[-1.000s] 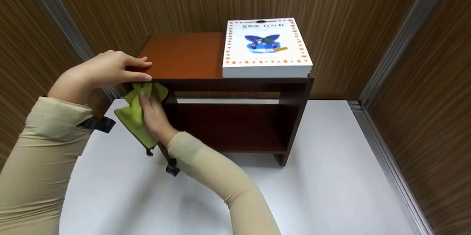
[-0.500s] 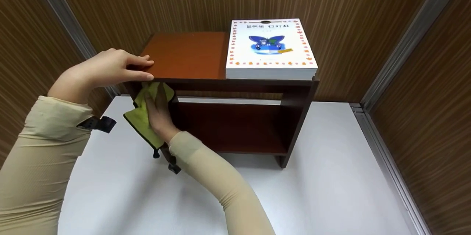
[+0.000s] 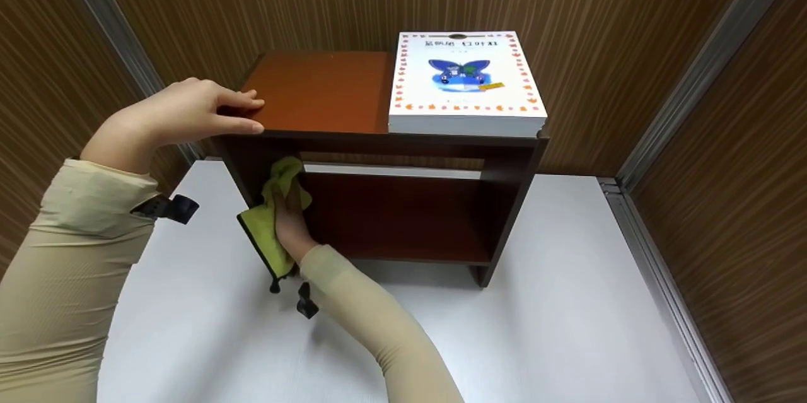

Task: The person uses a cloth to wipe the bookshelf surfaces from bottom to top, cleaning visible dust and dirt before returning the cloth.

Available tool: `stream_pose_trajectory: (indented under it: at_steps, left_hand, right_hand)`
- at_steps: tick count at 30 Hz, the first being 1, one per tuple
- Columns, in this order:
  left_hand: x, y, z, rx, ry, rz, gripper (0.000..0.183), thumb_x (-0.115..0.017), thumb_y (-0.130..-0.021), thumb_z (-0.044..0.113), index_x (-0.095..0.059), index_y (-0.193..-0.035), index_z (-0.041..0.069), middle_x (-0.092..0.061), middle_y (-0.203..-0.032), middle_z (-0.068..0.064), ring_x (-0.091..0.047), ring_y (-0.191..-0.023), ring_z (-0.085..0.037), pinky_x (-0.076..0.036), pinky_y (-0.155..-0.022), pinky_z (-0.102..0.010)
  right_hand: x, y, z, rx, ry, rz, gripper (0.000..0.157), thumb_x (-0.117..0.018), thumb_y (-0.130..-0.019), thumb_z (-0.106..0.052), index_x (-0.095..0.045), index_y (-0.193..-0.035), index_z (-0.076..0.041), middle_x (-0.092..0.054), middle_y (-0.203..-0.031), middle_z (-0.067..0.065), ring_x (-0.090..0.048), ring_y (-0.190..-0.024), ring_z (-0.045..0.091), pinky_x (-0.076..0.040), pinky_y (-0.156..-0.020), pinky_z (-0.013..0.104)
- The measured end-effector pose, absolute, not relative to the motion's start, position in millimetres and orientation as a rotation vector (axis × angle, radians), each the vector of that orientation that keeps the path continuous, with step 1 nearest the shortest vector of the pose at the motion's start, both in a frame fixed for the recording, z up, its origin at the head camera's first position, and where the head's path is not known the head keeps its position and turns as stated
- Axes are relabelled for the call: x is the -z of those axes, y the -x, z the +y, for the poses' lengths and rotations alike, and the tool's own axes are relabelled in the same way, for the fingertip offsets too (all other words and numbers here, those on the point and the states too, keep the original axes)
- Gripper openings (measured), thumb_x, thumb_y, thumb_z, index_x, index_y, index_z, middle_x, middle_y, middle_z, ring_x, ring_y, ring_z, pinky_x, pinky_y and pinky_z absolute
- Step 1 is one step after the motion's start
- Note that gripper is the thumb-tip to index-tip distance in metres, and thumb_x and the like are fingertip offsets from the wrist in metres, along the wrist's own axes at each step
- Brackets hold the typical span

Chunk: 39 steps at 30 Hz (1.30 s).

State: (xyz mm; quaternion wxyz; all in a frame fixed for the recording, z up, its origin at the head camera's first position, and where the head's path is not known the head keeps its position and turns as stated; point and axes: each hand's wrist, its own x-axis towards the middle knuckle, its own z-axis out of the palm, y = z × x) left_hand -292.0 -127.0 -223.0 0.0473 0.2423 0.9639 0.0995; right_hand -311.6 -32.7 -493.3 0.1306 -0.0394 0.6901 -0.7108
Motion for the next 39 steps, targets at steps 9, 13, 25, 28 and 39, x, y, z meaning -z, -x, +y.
stream_pose_trajectory:
  at_steps: [9, 13, 25, 28, 39]
  left_hand:
    - [223, 292, -127, -0.292, -0.733, 2.941, 0.054, -0.059, -0.089, 0.042, -0.052, -0.134, 0.012, -0.045, -0.138, -0.010, -0.038, -0.130, -0.026, -0.029, -0.105, -0.042]
    - [220, 291, -127, -0.308, -0.718, 2.947, 0.054, -0.059, -0.089, 0.043, -0.053, -0.133, 0.013, -0.046, -0.138, -0.010, -0.038, -0.130, -0.026, -0.028, -0.105, -0.042]
    - [224, 292, -127, -0.327, -0.749, 2.952, 0.053, -0.060, -0.089, 0.042, -0.054, -0.132, 0.011, -0.048, -0.136, -0.010, -0.040, -0.129, -0.025, -0.032, -0.103, -0.041]
    - [224, 292, -128, -0.327, -0.749, 2.956, 0.052, -0.060, -0.089, 0.041, -0.054, -0.132, 0.011, -0.048, -0.136, -0.009, -0.041, -0.128, -0.025, -0.032, -0.103, -0.041]
    - [226, 292, -127, -0.322, -0.751, 2.964, 0.053, -0.059, -0.090, 0.042, -0.053, -0.132, 0.011, -0.046, -0.138, -0.010, -0.039, -0.130, -0.026, -0.030, -0.105, -0.041]
  right_hand:
    - [485, 291, -39, 2.163, 0.210, 2.076, 0.076, -0.024, -0.090, -0.068, -0.009, -0.150, -0.024, -0.046, -0.118, -0.003, -0.046, -0.103, 0.012, -0.029, -0.100, 0.029]
    - [470, 283, -43, 2.196, 0.296, 2.120, 0.073, -0.026, -0.093, -0.062, -0.008, -0.151, -0.020, -0.038, -0.132, -0.005, -0.041, -0.113, 0.010, -0.023, -0.105, 0.027]
    - [402, 267, -42, 2.375, 1.028, 2.167, 0.058, -0.040, -0.100, -0.013, -0.009, -0.149, -0.005, -0.027, -0.145, 0.014, -0.044, -0.117, 0.014, -0.033, -0.102, 0.029]
    - [388, 257, -39, 2.353, 1.098, 2.213, 0.058, -0.042, -0.099, -0.010, -0.011, -0.147, 0.002, -0.023, -0.146, 0.019, -0.040, -0.121, 0.015, -0.031, -0.104, 0.029]
    - [405, 277, -44, 2.331, 1.069, 2.339, 0.048, -0.041, -0.100, -0.013, -0.025, -0.144, -0.003, -0.037, -0.135, 0.013, -0.045, -0.114, 0.015, -0.035, -0.100, 0.029]
